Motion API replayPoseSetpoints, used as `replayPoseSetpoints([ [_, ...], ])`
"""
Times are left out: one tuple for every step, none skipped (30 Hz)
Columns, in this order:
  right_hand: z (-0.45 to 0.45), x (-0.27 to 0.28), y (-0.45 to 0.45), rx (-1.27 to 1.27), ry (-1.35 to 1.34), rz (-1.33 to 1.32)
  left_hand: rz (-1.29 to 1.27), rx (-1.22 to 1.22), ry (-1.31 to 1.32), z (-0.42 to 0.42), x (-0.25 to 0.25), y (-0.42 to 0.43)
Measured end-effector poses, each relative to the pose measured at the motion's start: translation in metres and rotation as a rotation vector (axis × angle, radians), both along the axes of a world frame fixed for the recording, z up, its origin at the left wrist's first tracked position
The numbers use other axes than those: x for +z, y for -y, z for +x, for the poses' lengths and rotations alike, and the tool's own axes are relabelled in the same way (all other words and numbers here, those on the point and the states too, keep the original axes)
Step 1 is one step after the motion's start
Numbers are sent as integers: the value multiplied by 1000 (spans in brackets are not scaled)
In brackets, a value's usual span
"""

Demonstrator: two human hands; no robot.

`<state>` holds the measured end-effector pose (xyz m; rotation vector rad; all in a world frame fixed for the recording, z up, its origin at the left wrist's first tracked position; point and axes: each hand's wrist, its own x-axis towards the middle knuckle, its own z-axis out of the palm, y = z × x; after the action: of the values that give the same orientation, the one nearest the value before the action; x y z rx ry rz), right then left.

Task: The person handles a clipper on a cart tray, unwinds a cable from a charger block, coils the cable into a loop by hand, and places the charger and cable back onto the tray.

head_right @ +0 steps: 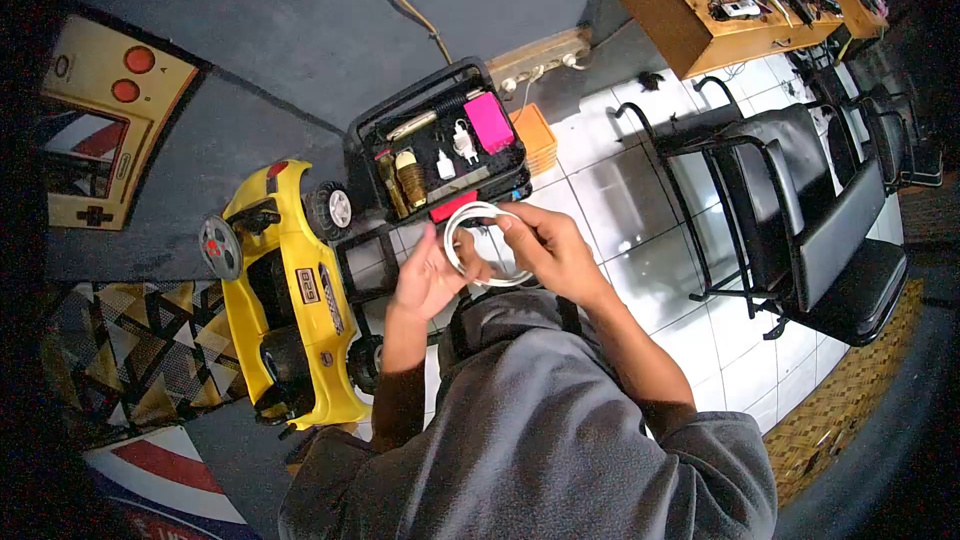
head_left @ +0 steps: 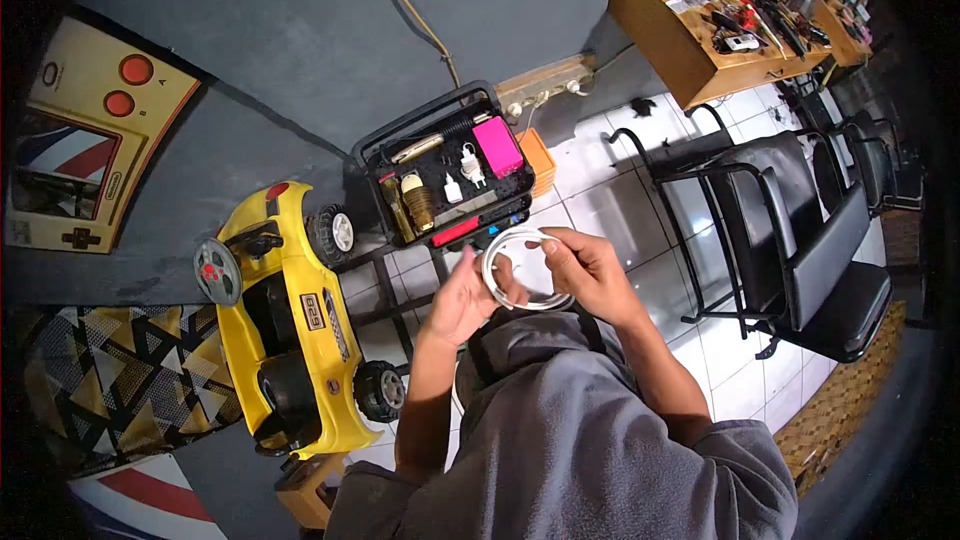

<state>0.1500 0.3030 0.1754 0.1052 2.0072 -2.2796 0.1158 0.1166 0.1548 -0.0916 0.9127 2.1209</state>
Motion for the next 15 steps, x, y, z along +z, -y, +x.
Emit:
replayPoseSetpoints([
  [0, -1, 1, 4, -19, 58, 1, 1, -3, 1, -1, 0],
  [-1, 3, -2, 25, 39, 9, 36, 3, -21, 1, -4, 0],
  [-2, 1, -1, 25, 36, 9, 71, 4, -39, 1, -2, -1],
  [-3, -3, -1, 19, 37, -13, 152, 71, 60, 1, 2, -7],
  [-4, -4, -1, 12, 38, -34, 152, 70, 59, 0, 6, -7],
  [-5, -3, -2, 10, 36, -32, 162, 110, 99, -1, 8, -8],
  [-4, -2, -3, 41, 6, -29, 173, 150, 141, -2, 11, -8],
  [-4, 0, -5, 73, -23, -27, 92, 183, 113, -3, 14, -9],
  [-5, 2, -6, 107, -53, -25, 93, 183, 113, -4, 18, -8],
  [-6, 4, -12, 173, -30, -6, 35, 152, 51, -5, 22, -6],
  [-6, 3, -14, 175, -28, -7, -24, 123, -9, -5, 24, -4],
  [-6, -1, -14, 186, -87, -29, -39, 145, -62, -6, 25, -2],
  [-6, -6, -16, 195, -144, -51, -24, 180, -80, -9, 29, 0],
  [-7, -13, -21, 200, -127, 61, 101, 260, -1, -13, 33, 6],
  [-8, -24, -28, 199, -124, 59, 226, 340, 75, -18, 38, 13],
])
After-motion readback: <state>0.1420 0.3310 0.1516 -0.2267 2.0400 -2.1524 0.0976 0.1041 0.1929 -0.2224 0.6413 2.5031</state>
